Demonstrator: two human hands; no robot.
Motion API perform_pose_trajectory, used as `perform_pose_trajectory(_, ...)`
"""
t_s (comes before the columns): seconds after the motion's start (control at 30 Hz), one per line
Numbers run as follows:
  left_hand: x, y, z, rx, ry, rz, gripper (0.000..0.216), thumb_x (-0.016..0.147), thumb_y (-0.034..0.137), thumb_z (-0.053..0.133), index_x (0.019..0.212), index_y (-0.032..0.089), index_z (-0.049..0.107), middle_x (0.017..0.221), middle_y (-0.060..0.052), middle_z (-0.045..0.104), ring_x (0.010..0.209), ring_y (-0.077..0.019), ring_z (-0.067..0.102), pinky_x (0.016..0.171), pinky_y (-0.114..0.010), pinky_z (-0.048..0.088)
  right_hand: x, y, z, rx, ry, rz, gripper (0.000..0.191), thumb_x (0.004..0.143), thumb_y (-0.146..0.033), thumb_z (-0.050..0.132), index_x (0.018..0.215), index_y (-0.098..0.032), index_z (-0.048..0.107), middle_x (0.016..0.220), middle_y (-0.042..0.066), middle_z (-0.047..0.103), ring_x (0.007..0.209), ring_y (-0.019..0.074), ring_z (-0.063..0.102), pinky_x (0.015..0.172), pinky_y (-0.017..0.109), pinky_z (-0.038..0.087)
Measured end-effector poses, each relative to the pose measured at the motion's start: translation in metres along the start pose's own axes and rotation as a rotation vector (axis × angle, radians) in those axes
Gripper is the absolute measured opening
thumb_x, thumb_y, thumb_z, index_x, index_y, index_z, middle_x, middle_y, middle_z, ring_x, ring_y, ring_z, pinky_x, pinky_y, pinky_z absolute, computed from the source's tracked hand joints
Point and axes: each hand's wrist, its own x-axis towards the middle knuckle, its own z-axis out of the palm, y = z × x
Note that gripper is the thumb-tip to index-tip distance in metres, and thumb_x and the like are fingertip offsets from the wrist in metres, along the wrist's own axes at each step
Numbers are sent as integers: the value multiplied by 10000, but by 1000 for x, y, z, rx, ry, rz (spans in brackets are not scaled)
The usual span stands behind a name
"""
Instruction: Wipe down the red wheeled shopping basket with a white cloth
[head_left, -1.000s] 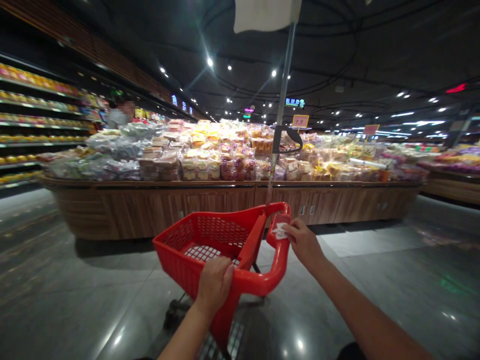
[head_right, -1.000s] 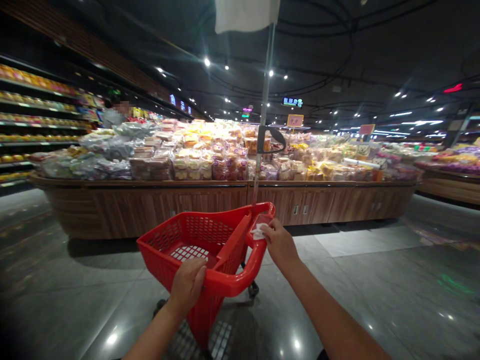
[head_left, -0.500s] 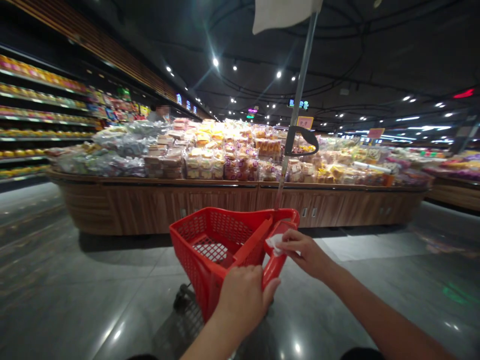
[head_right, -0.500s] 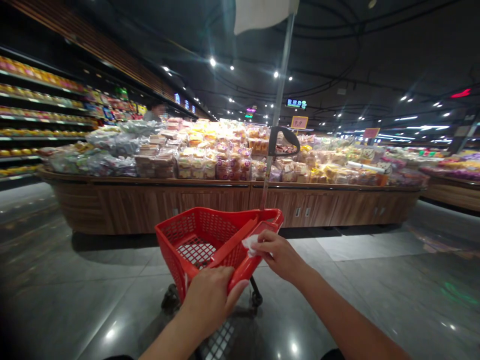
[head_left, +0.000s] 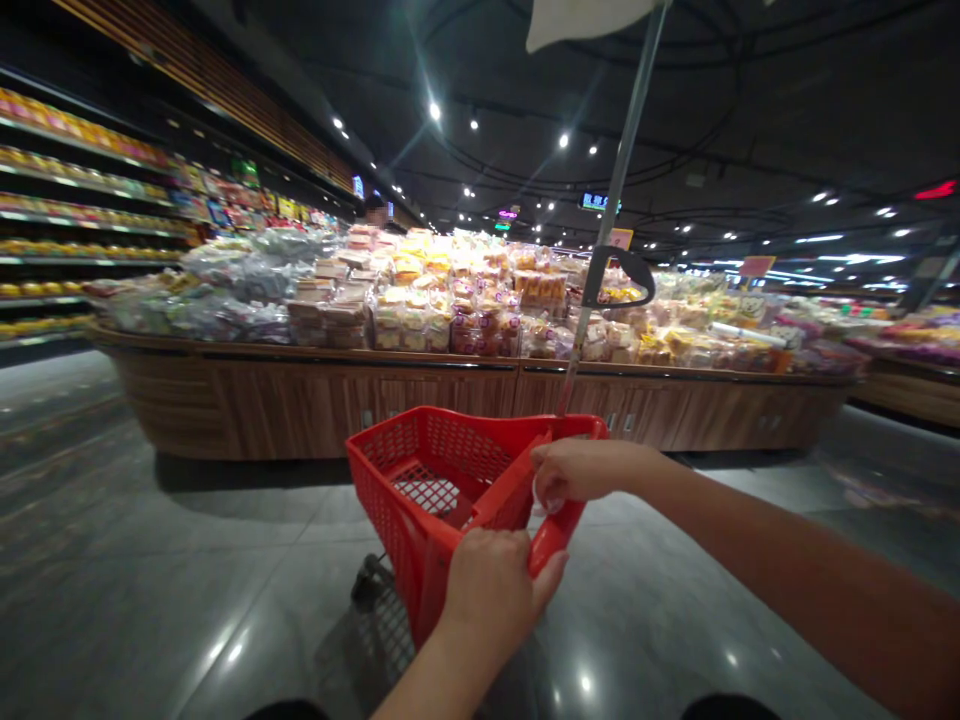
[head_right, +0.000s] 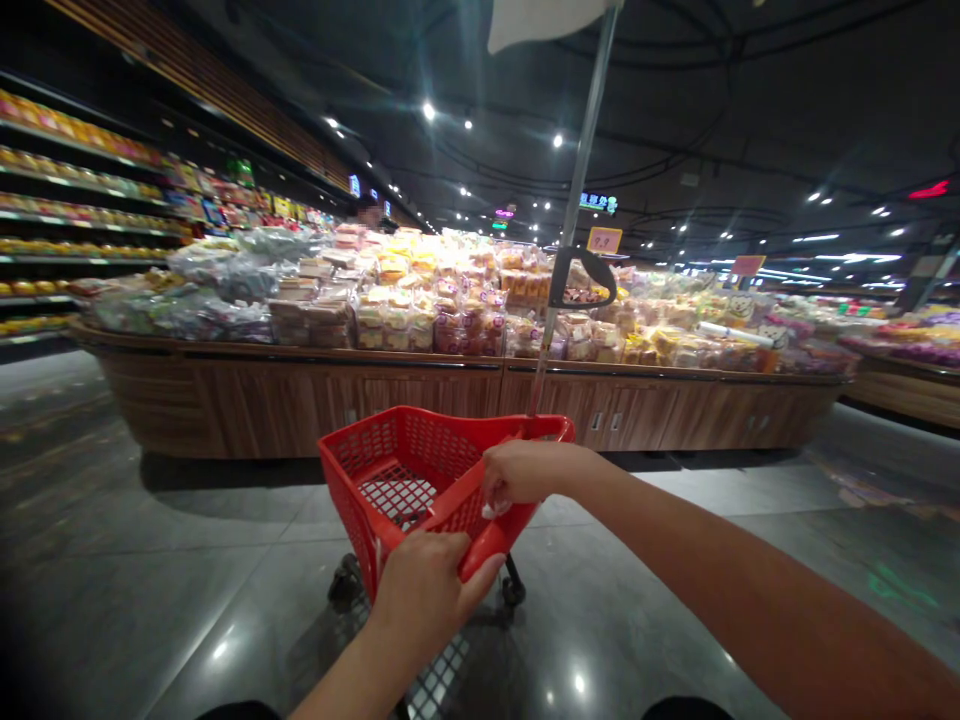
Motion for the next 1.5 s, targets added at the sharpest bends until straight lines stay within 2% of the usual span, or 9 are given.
perform_pose_trajectory(0.1, 0, -2, 1, -6, 3, -8, 397, 806, 503, 453, 665, 180, 637, 654, -62, 669, 673, -214, 620, 667, -329, 438, 10, -8, -8, -69, -154, -11, 187, 737, -66, 573, 817, -166, 709, 746, 15, 658, 684, 120, 542, 615, 205, 386)
perform_pose_trajectory(0.27, 2, -4, 1, -21, 8, 0, 409, 814, 510, 437, 680, 178, 635, 670, -60, 670, 681, -213, 619, 684, -339, 439, 39, -12, 3, -377, -98, 18, 141, 720, -103, 586, 782, -93, 712, 834, 113, 674, 719, 169, 563, 636, 258, 389)
perform_pose_trajectory(0.47, 3, -13, 0, -12, -11, -6, 431, 813, 521, 424, 661, 177, 633, 670, -67, 672, 664, -216, 616, 659, -343, 441, 39, -10, -10, -60, -326, 109, 196, 662, -53, 597, 753, -166, 728, 638, 0, 668, 551, 102, 535, 531, 196, 372)
perform_pose_trajectory(0.63, 7, -15, 1, -7, 7, -2, 427, 808, 517, 431, 666, 175, 643, 648, -68, 667, 657, -218, 619, 664, -345, 441, 44, 6, -4, -95, -111, 190, 204, 714, -69, 549, 801, -133, 722, 708, 36, 695, 579, 109, 538, 530, 198, 361)
perform_pose_trajectory(0.87, 8, -16, -3, 1, 9, -9, 417, 790, 519, 459, 636, 177, 641, 647, -70, 669, 657, -221, 620, 655, -339, 441, 34, 44, -7, -81, -18, 298, 222, 731, -39, 502, 765, -103, 711, 680, 47, 688, 550, 105, 533, 531, 191, 372)
perform_pose_trajectory(1.07, 6, -17, -3, 1, 47, -22, 385, 777, 497, 494, 620, 179, 644, 622, -62, 661, 646, -205, 614, 644, -314, 431, 31, 37, 6, 119, 92, 114, 258, 783, -87, 487, 903, -163, 702, 851, 25, 711, 725, 113, 611, 676, 176, 424)
perform_pose_trajectory(1.3, 3, -25, 0, -20, 38, -8, 405, 799, 502, 460, 605, 191, 633, 618, -55, 659, 627, -187, 602, 628, -298, 417, 5, 85, 12, 4, 270, 487, 198, 775, -71, 504, 770, -121, 695, 747, 72, 697, 671, 139, 602, 636, 213, 408)
perform_pose_trajectory(1.4, 3, -27, -1, -26, 35, -6, 417, 799, 515, 452, 599, 193, 625, 622, -57, 656, 629, -188, 599, 625, -298, 413, 2, 69, 23, -3, 359, 524, 204, 801, -78, 477, 798, -115, 677, 781, 90, 692, 700, 152, 608, 653, 233, 413)
perform_pose_trajectory(1.5, 3, -30, -2, -25, 33, 1, 419, 798, 515, 454, 594, 189, 619, 612, -54, 646, 623, -180, 594, 625, -288, 406, 0, 38, 39, 83, 515, 401, 185, 807, -93, 492, 833, -151, 665, 832, 60, 692, 764, 148, 618, 696, 232, 431)
